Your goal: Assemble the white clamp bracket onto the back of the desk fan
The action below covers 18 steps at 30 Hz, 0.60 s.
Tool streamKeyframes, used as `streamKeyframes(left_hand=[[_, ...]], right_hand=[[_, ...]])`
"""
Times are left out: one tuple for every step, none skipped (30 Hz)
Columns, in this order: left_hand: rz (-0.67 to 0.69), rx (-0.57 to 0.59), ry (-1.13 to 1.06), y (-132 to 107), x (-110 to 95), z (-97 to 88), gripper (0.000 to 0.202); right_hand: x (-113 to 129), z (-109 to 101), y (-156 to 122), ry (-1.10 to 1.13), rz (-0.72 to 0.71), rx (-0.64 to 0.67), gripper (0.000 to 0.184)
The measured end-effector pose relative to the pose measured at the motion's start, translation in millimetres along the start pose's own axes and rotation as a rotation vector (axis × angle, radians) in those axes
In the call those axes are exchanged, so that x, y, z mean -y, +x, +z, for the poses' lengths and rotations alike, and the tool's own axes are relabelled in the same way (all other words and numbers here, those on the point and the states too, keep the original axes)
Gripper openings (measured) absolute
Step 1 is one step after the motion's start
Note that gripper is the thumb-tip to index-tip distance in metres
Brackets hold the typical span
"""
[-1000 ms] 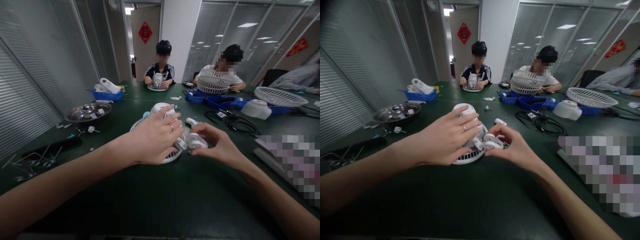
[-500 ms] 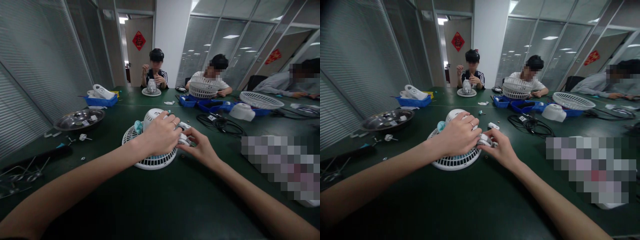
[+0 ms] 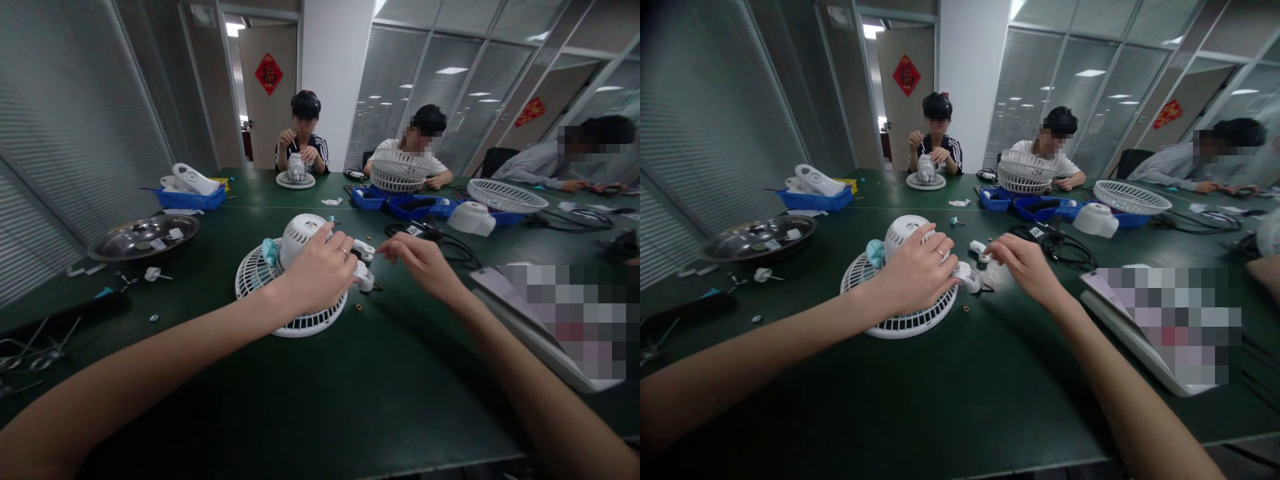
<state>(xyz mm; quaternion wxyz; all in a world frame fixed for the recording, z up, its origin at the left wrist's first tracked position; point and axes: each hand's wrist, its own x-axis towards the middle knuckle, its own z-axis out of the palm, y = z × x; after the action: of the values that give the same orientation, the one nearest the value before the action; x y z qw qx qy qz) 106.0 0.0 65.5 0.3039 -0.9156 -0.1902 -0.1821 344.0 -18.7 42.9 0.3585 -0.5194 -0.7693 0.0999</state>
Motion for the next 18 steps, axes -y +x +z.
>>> streamKeyframes(left_hand=[[0.003,-0.001,0.003,-1,-1,0.6,0.037],[0.000,-0.002,0.007,-1,0,0.9,0.037],[-0.006,-0.004,0.012,-1,0,1.2,0.038],[-0.011,-0.005,0.017,-2,2,1.4,0.039],[-0.016,-0.007,0.020,-2,3,1.7,0.039],[-0.018,-0.007,0.021,-2,5,2.1,0.040],[-0.016,-0.008,0.020,-2,6,2.6,0.040],[-0.013,-0.009,0.018,-1,7,3.4,0.040],[-0.009,-0.011,0.017,-1,8,4.2,0.041],[-0.005,-0.014,0.017,-1,9,5.0,0.041],[-0.003,-0.018,0.017,-1,9,5.8,0.041],[-0.001,-0.022,0.018,-1,9,6.4,0.041],[0.001,-0.025,0.018,-1,9,6.7,0.040],[0.003,-0.026,0.017,-1,9,6.9,0.040],[0.005,-0.026,0.016,-1,9,6.9,0.039],[0.006,-0.026,0.016,-1,9,6.7,0.039],[0.006,-0.026,0.015,-1,9,6.4,0.038],[0.004,-0.024,0.015,-1,9,6.2,0.038]], right_hand=[[-5,-6,-1,-0.062,0.068,0.043,0.043],[-9,-10,-2,-0.116,0.125,0.109,0.043],[-13,-11,-3,-0.157,0.161,0.194,0.043],[-15,-9,-4,-0.185,0.172,0.279,0.043],[-17,-5,-5,-0.204,0.168,0.347,0.043],[-17,1,-6,-0.223,0.156,0.393,0.041],[-17,8,-7,-0.243,0.141,0.417,0.038],[-16,15,-7,-0.266,0.122,0.430,0.034],[-15,21,-7,-0.292,0.102,0.437,0.030],[-14,26,-7,-0.317,0.081,0.438,0.027],[-14,28,-7,-0.336,0.061,0.438,0.024],[-13,29,-8,-0.350,0.043,0.434,0.022],[-13,27,-8,-0.364,0.029,0.418,0.021],[-12,24,-8,-0.376,0.019,0.380,0.021],[-10,20,-9,-0.379,0.012,0.320,0.023],[-7,15,-9,-0.366,0.004,0.245,0.026],[-2,10,-10,-0.336,-0.009,0.169,0.029],[5,6,-11,-0.292,-0.027,0.096,0.033]])
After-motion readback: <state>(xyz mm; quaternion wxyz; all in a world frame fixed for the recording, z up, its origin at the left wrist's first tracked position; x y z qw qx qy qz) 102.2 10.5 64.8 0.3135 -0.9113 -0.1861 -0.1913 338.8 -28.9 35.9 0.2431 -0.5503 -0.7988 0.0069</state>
